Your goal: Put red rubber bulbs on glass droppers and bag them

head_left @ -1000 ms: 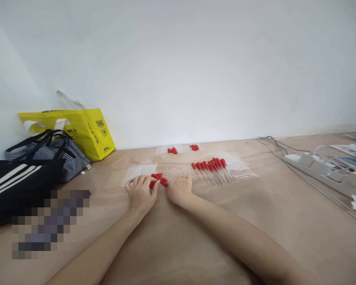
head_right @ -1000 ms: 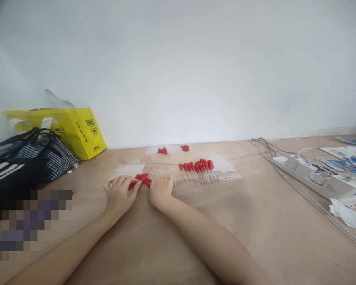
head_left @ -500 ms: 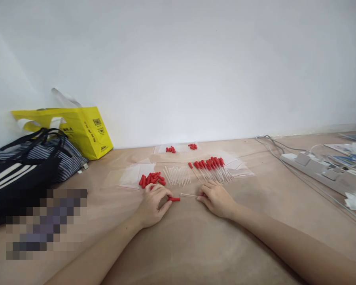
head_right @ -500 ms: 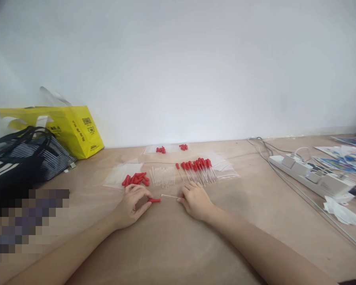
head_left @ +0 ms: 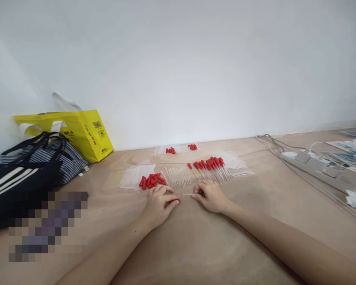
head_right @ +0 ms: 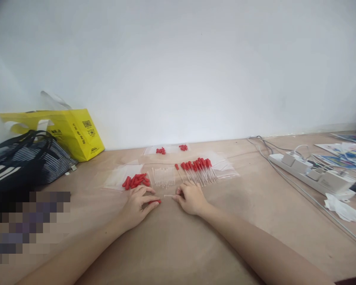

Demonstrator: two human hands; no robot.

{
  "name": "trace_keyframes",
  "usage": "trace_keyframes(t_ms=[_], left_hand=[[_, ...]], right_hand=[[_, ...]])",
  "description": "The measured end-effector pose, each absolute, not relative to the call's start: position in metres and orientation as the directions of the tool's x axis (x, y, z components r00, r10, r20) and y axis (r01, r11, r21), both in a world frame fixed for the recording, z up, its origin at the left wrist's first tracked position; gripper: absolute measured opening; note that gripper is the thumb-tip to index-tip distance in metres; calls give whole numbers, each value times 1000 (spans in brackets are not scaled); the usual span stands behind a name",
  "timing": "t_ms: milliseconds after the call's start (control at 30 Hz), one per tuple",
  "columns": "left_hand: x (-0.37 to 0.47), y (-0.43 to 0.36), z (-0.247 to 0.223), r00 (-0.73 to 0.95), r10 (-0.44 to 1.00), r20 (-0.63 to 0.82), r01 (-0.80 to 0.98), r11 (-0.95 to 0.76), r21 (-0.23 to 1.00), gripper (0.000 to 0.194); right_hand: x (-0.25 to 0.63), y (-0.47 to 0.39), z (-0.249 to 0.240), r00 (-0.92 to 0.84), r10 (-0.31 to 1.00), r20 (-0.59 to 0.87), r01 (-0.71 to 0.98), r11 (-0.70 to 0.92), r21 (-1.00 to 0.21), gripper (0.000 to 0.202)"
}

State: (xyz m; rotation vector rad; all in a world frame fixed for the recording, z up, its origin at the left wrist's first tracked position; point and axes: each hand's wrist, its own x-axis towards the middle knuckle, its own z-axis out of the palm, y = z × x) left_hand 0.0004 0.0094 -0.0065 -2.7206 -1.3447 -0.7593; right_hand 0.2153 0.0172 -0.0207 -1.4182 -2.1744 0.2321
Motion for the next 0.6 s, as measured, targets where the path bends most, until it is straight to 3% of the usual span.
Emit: trace_keyframes(t_ms=[133,333,600], left_hand=[[4,8,-5,448,781,436,765,-587,266,12],[7,8,-7,390,828,403,772,-533,346,10],[7,6,-8,423,759,496,745,-603,287,15]], right_hand=[[212,12,-24,-272,874,403,833,423,-357,13],[207,3,-26,-289,841,457,672,518,-529,10],[204,2,-27,-306,829,468,637,544,-547,11]])
